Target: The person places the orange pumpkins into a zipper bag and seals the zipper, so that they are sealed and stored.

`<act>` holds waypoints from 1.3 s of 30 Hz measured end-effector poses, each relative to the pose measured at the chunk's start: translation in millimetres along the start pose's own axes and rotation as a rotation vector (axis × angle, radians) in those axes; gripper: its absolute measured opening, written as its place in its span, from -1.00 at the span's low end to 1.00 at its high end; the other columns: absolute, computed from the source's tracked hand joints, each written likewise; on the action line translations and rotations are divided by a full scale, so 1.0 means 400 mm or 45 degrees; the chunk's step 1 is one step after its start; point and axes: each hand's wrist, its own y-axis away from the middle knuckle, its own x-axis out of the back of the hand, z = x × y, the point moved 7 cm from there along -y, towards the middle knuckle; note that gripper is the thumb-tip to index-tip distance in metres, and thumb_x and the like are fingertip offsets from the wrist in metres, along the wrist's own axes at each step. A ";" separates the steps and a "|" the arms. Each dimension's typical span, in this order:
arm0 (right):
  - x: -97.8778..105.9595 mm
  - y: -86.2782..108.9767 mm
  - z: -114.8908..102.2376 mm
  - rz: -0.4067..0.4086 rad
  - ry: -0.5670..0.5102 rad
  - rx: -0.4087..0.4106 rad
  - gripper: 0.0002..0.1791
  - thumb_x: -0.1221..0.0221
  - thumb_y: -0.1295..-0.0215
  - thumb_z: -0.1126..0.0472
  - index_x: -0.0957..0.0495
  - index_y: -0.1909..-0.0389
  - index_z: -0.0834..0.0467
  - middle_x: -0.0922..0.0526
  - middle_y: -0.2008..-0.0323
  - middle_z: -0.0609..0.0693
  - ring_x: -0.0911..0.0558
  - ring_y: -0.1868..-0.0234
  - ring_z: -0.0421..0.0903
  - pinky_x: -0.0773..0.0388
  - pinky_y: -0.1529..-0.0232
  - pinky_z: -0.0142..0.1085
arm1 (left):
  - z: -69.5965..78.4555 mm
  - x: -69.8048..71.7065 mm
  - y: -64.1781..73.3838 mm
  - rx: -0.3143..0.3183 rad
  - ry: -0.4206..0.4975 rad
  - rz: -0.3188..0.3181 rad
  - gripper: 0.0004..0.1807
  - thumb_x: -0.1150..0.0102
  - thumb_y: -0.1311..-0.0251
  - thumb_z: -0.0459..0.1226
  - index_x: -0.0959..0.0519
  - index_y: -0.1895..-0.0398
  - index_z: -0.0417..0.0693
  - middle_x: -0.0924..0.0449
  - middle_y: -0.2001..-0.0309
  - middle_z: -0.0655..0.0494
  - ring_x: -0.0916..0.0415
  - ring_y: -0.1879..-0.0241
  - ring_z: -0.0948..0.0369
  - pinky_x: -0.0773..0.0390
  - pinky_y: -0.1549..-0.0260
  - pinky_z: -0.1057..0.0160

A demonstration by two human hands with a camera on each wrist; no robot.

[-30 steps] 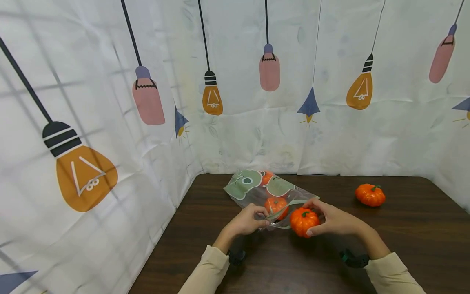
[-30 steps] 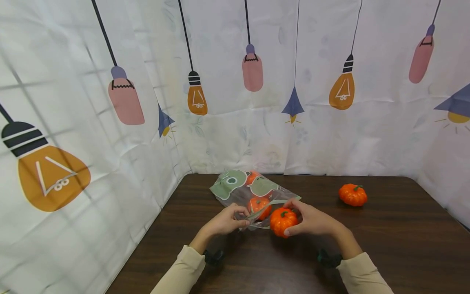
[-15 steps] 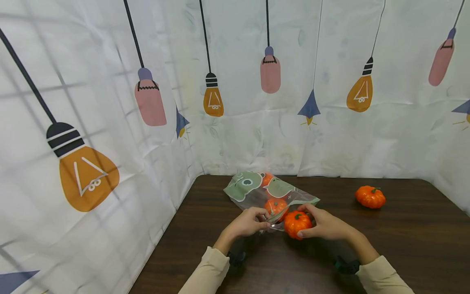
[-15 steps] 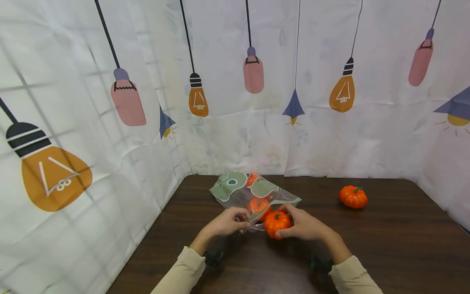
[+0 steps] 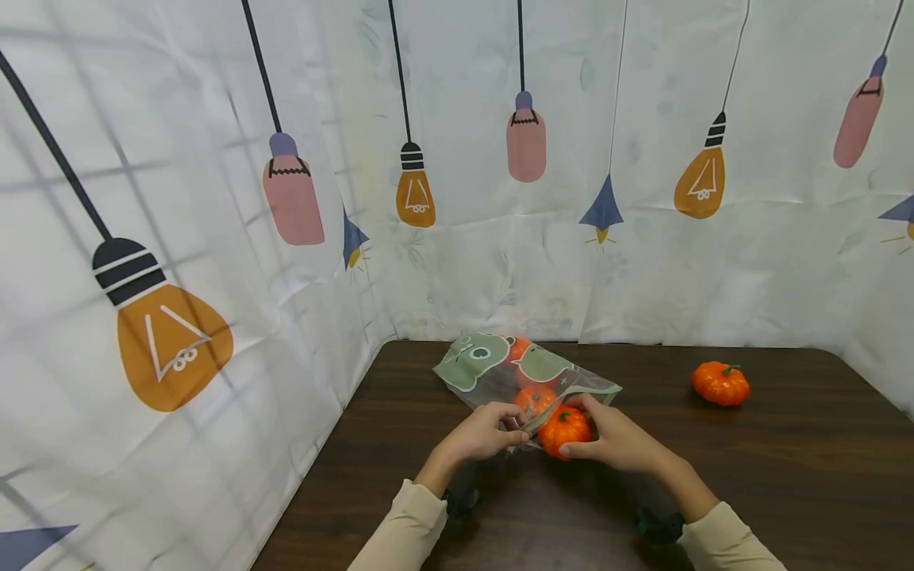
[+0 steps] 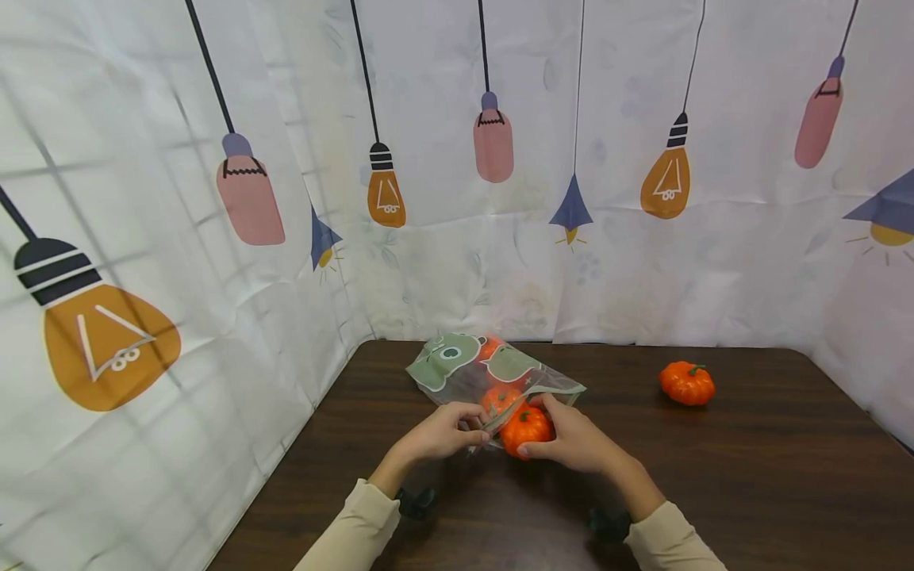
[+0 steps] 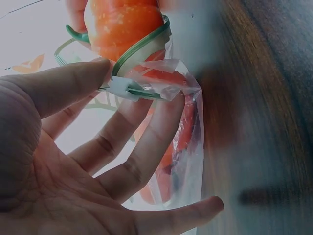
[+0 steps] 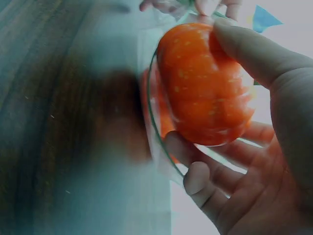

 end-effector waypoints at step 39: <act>-0.043 0.000 0.046 0.119 0.014 -0.339 -0.17 -0.38 -0.24 -0.16 -0.36 -0.32 0.29 -0.65 -0.12 0.29 -0.58 0.62 -0.13 -0.54 0.54 -0.26 | 0.013 -0.007 0.000 -0.024 -0.056 -0.008 -0.95 -0.33 -0.29 -0.34 -0.64 0.28 -0.01 -0.68 0.35 0.09 -0.58 0.38 0.23 -0.48 0.40 0.37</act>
